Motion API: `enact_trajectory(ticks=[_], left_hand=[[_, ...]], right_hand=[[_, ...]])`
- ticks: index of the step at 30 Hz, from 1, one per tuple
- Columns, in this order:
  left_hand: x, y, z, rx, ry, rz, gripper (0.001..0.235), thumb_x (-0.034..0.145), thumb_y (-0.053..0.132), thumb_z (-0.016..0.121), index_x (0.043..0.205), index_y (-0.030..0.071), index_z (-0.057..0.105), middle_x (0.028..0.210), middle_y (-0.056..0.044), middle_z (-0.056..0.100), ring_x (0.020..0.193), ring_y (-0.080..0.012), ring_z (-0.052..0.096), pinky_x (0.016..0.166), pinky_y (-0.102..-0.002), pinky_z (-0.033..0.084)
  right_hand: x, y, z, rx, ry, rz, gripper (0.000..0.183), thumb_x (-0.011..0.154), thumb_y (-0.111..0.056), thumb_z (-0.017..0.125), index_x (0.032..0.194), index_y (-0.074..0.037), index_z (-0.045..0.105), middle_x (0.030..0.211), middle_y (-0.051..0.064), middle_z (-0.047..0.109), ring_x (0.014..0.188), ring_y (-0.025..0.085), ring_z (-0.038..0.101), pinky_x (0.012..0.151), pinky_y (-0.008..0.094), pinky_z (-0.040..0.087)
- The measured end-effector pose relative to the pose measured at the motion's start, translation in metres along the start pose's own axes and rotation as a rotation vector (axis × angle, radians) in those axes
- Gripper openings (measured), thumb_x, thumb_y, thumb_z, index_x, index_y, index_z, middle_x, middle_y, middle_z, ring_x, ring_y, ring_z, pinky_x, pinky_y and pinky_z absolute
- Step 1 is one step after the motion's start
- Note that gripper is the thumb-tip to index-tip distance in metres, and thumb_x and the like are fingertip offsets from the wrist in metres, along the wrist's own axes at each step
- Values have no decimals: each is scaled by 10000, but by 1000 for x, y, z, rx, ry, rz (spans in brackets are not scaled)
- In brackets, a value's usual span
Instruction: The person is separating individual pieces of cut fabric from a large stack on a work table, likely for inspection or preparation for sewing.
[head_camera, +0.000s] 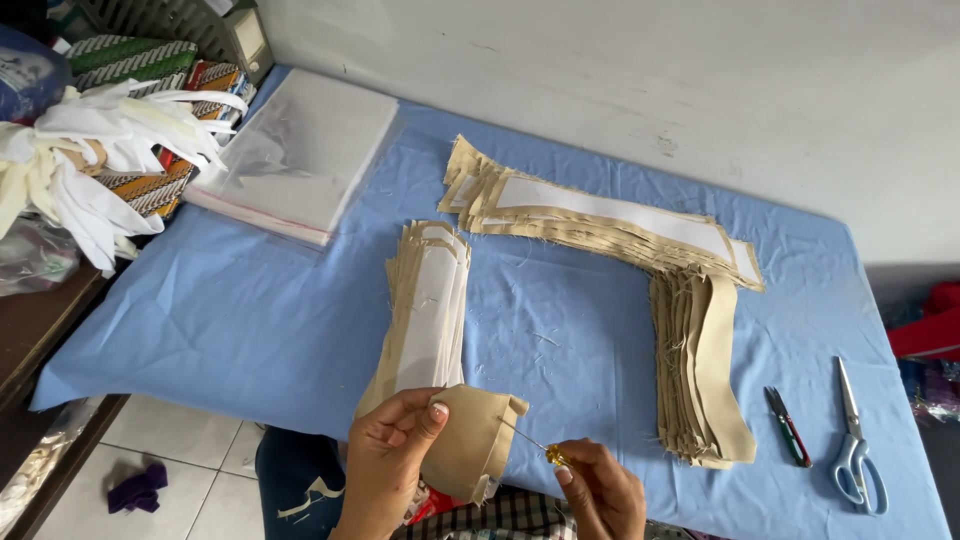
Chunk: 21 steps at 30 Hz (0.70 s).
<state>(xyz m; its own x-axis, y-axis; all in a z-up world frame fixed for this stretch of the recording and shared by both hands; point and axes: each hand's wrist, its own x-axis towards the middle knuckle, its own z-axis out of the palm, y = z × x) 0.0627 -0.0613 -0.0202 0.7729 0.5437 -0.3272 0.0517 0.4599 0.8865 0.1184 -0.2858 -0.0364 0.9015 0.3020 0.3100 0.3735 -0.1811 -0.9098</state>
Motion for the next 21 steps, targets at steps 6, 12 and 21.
enact_trajectory(ticks=[6,12,21], left_hand=[[-3,-3,-3,-13,4,19,309,805,186,783,1037,-11,835,995,-173,883,991,-230,807,954,-338,614],[-4,-3,1,-25,-30,11,319,800,200,786,1032,-14,833,982,-174,885,973,-225,807,948,-340,610],[-28,10,21,138,-201,77,191,803,169,868,878,-4,834,658,-35,621,646,-129,576,641,-272,482]], right_hand=[[-4,-1,1,83,65,-51,181,921,-169,669,930,8,711,659,25,639,520,72,460,499,207,360],[-1,-4,6,42,10,-86,185,930,-198,657,907,-20,698,625,3,600,455,59,387,424,213,301],[-9,-9,22,-1,0,-54,232,924,-273,665,904,-46,703,707,-2,700,499,65,490,475,213,377]])
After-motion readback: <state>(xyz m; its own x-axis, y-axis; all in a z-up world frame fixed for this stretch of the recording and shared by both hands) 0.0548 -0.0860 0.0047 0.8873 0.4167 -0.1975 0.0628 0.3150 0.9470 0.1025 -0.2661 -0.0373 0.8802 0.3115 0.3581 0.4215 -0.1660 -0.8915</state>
